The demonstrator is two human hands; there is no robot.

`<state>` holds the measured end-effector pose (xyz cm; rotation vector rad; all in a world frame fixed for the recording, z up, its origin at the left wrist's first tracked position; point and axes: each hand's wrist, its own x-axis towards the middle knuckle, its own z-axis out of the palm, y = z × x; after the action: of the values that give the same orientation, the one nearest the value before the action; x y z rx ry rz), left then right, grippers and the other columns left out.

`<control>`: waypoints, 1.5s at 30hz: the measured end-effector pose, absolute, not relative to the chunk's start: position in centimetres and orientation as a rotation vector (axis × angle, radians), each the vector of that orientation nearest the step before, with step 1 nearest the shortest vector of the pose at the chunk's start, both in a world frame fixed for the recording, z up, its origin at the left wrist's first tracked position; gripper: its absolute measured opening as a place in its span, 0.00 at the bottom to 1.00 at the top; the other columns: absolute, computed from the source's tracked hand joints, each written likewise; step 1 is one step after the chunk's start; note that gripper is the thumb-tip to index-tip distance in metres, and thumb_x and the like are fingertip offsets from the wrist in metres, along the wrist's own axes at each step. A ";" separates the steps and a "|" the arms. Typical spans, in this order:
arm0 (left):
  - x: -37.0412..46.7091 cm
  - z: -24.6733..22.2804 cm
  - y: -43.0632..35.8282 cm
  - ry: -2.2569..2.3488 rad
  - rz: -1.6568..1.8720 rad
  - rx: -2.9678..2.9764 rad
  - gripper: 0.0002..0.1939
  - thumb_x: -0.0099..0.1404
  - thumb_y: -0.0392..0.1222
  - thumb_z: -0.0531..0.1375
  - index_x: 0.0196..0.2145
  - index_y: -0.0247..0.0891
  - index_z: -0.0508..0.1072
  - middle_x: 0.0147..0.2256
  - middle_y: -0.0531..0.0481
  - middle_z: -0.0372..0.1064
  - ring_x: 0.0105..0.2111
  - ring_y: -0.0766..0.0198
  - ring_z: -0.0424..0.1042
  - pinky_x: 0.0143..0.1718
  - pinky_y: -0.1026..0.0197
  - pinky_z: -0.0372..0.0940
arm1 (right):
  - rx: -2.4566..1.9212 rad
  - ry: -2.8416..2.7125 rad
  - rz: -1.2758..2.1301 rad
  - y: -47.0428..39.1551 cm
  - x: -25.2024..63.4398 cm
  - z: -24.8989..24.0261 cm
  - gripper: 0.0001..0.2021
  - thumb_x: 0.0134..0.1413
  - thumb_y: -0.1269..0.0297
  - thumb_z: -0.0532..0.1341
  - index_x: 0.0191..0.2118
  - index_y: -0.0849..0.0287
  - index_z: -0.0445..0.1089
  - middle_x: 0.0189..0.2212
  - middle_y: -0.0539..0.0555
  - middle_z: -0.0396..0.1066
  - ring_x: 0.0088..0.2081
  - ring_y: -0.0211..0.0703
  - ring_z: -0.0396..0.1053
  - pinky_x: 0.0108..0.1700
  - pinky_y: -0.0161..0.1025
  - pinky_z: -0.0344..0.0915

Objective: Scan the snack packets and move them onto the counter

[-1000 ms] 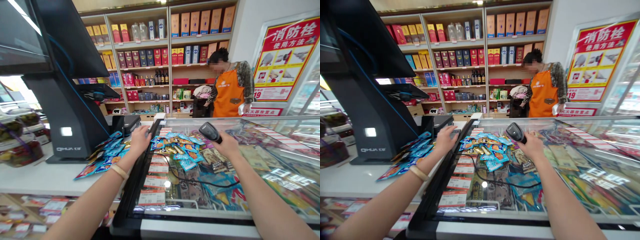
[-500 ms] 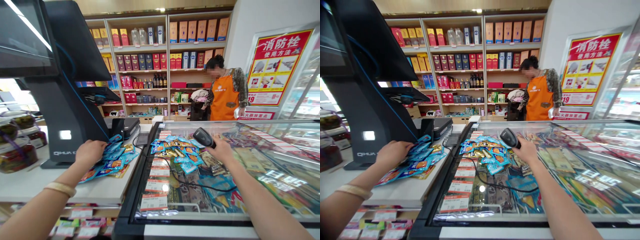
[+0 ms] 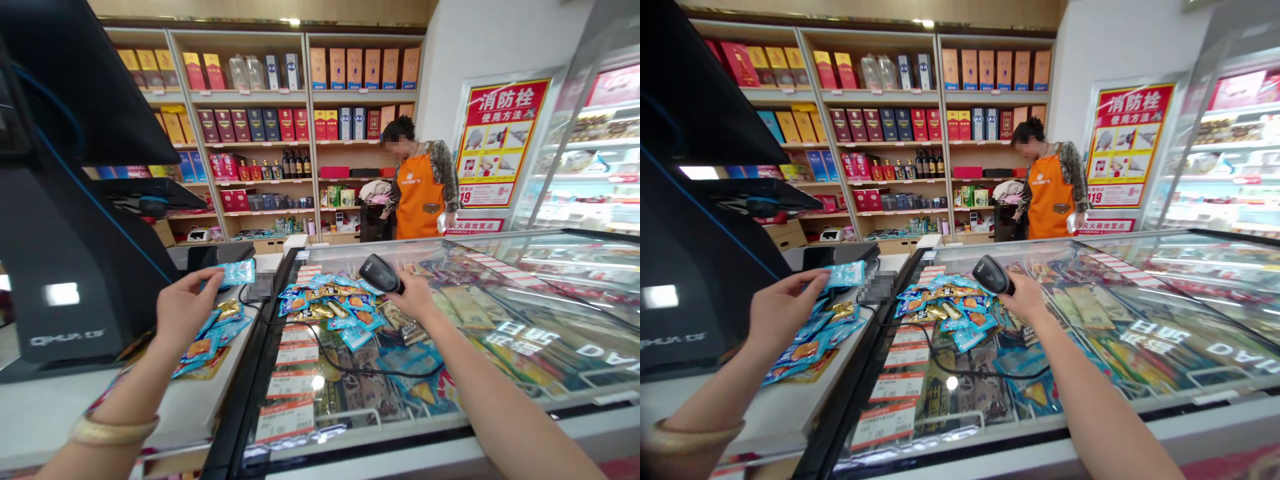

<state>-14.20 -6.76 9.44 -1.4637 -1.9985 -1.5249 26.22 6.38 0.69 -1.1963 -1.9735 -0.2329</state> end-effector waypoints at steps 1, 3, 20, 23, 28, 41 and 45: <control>-13.0 8.6 -5.7 -1.961 -1.569 -1.504 0.18 0.58 0.53 0.57 0.37 0.39 0.78 0.34 0.48 0.77 0.31 0.57 0.74 0.34 0.55 0.69 | -1.158 -1.975 -0.208 6.3 26.0 0.8 0.15 0.45 0.62 0.60 0.42 0.58 0.74 0.36 0.59 0.78 0.38 0.53 0.75 0.38 0.41 0.67; -10.8 6.9 -3.4 -1.855 -1.650 -1.601 0.18 0.57 0.50 0.57 0.40 0.38 0.77 0.39 0.47 0.77 0.37 0.56 0.75 0.40 0.54 0.70 | -1.074 -1.997 -0.148 6.1 25.6 1.0 0.14 0.45 0.64 0.61 0.40 0.58 0.74 0.36 0.58 0.78 0.38 0.52 0.75 0.39 0.40 0.67; -4.6 1.5 0.0 -1.800 -1.653 -1.790 0.23 0.61 0.45 0.57 0.54 0.41 0.71 0.50 0.46 0.73 0.47 0.56 0.73 0.51 0.54 0.67 | -0.938 -2.298 -0.025 3.3 23.1 2.7 0.12 0.48 0.57 0.65 0.37 0.57 0.74 0.33 0.54 0.77 0.36 0.46 0.74 0.35 0.35 0.61; -4.6 1.4 -0.2 -1.790 -1.611 -1.818 0.23 0.61 0.44 0.57 0.54 0.41 0.71 0.51 0.46 0.73 0.49 0.55 0.72 0.53 0.53 0.66 | -0.967 -2.330 -0.032 3.0 22.8 2.8 0.12 0.47 0.55 0.67 0.35 0.56 0.73 0.32 0.52 0.77 0.36 0.45 0.74 0.33 0.34 0.58; -4.5 1.4 -0.3 -1.767 -1.543 -1.829 0.23 0.61 0.43 0.56 0.54 0.41 0.70 0.50 0.46 0.73 0.48 0.55 0.72 0.53 0.53 0.65 | -0.967 -2.356 -0.027 2.9 22.7 2.9 0.13 0.45 0.58 0.68 0.37 0.55 0.74 0.33 0.52 0.77 0.36 0.44 0.73 0.33 0.34 0.58; -4.6 1.1 0.0 -1.734 -1.493 -1.842 0.23 0.62 0.46 0.56 0.54 0.39 0.70 0.49 0.44 0.73 0.46 0.56 0.73 0.49 0.56 0.66 | -1.033 -2.362 -0.004 2.5 22.5 3.5 0.12 0.47 0.58 0.68 0.38 0.55 0.74 0.34 0.52 0.77 0.36 0.45 0.74 0.33 0.34 0.57; -4.6 1.1 -0.1 -1.734 -1.517 -1.842 0.23 0.62 0.45 0.56 0.54 0.40 0.70 0.49 0.44 0.73 0.46 0.55 0.73 0.50 0.56 0.66 | -1.032 -2.346 -0.018 2.6 22.4 3.2 0.11 0.45 0.57 0.68 0.35 0.55 0.73 0.32 0.52 0.77 0.35 0.45 0.73 0.32 0.34 0.57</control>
<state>-4.58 -0.08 1.07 -1.8418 -1.7342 -1.5166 22.40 2.62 3.22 -1.0322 -2.3464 -0.0183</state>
